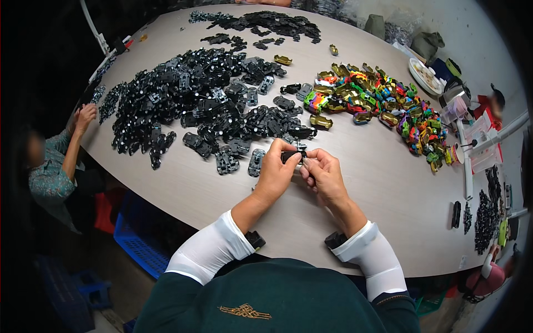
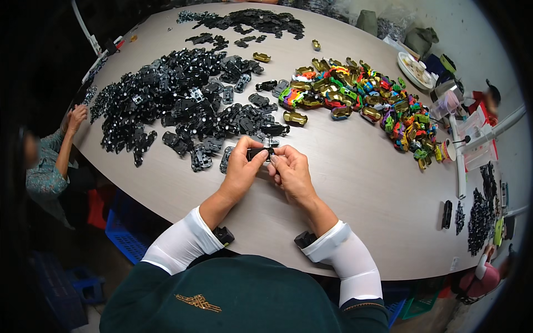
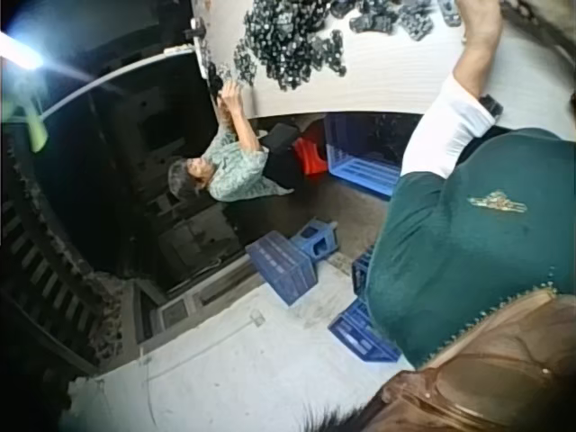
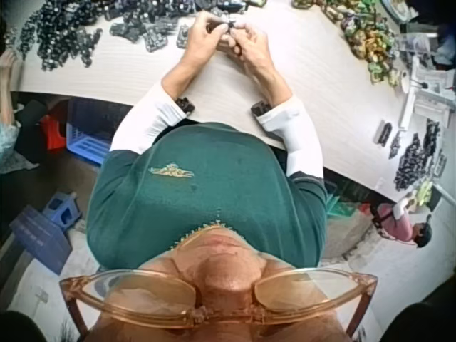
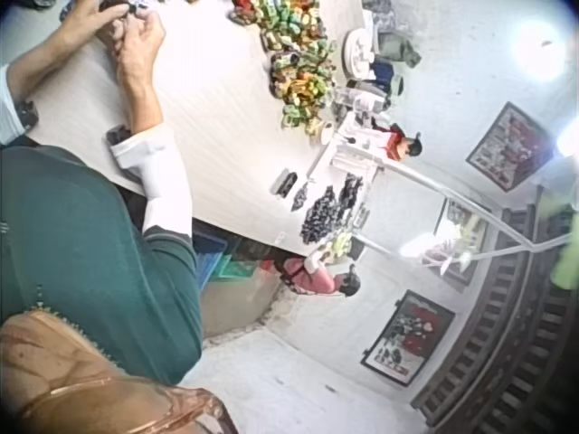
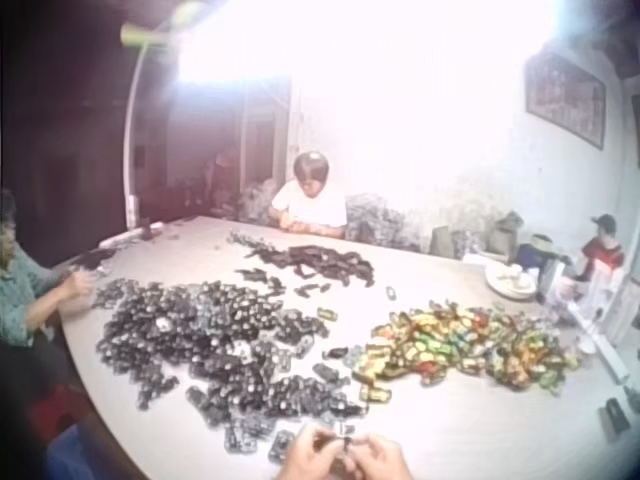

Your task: The person sits at a large table and assembles small keychains by hand. They pick up a black plastic base and a colorful metal casing, fit the casing onto the base, and place the finished unit on the table. The process is repeated with various colored casings throughout the clip.

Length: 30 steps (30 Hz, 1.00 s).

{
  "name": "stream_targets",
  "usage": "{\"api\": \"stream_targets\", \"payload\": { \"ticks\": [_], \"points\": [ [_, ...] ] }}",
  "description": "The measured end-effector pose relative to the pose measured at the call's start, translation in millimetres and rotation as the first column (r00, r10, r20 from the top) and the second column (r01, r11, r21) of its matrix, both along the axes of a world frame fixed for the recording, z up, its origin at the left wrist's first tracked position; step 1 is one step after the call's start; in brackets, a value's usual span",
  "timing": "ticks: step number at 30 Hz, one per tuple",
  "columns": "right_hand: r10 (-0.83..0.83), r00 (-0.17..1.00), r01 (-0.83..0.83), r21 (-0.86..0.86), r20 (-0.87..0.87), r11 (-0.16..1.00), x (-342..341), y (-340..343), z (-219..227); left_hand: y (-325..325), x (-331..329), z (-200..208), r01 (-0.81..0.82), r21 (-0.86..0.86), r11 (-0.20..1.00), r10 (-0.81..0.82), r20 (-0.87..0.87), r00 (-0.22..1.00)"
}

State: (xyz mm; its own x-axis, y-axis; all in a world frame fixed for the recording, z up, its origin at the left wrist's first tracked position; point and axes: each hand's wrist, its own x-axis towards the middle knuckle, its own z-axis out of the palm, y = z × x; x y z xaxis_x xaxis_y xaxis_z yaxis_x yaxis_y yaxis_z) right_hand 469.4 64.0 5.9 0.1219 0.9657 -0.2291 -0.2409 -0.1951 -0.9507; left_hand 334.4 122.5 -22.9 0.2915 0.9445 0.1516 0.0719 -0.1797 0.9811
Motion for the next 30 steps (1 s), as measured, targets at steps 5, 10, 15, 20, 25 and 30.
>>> {"api": "stream_targets", "payload": {
  "ticks": [5,10,15,20,25,30],
  "points": [
    [-0.021,0.993,0.028,0.054,-0.114,0.998,0.2,0.7,-3.2,2.9,3.5,-11.4,0.003,-0.107,0.994,0.01,0.122,0.992],
    [-0.027,0.984,0.041,0.08,-0.176,0.996,-1.1,0.8,-3.0,0.4,4.9,-9.3,0.007,-0.126,0.992,0.018,0.193,0.981],
    [-0.028,0.981,0.047,0.094,-0.192,0.994,-0.3,1.2,-3.1,-2.8,3.4,-0.7,0.069,-0.171,0.983,-0.024,0.256,0.966],
    [-0.061,0.99,0.073,0.087,-0.129,0.994,-3.7,1.5,-2.8,-2.3,4.9,-6.9,0.01,-0.021,1.0,-0.007,0.145,0.989],
    [-0.142,0.99,0.14,0.088,0.018,0.986,-7.1,2.6,-10.8,-2.3,3.6,-7.6,-0.033,0.285,0.958,0.047,-0.045,0.998],
    [0.02,0.998,-0.018,-0.032,0.067,0.999,18.9,5.1,3.7,8.4,-0.4,-4.6,0.084,-0.099,0.992,-0.06,0.222,0.973]
  ]
}}
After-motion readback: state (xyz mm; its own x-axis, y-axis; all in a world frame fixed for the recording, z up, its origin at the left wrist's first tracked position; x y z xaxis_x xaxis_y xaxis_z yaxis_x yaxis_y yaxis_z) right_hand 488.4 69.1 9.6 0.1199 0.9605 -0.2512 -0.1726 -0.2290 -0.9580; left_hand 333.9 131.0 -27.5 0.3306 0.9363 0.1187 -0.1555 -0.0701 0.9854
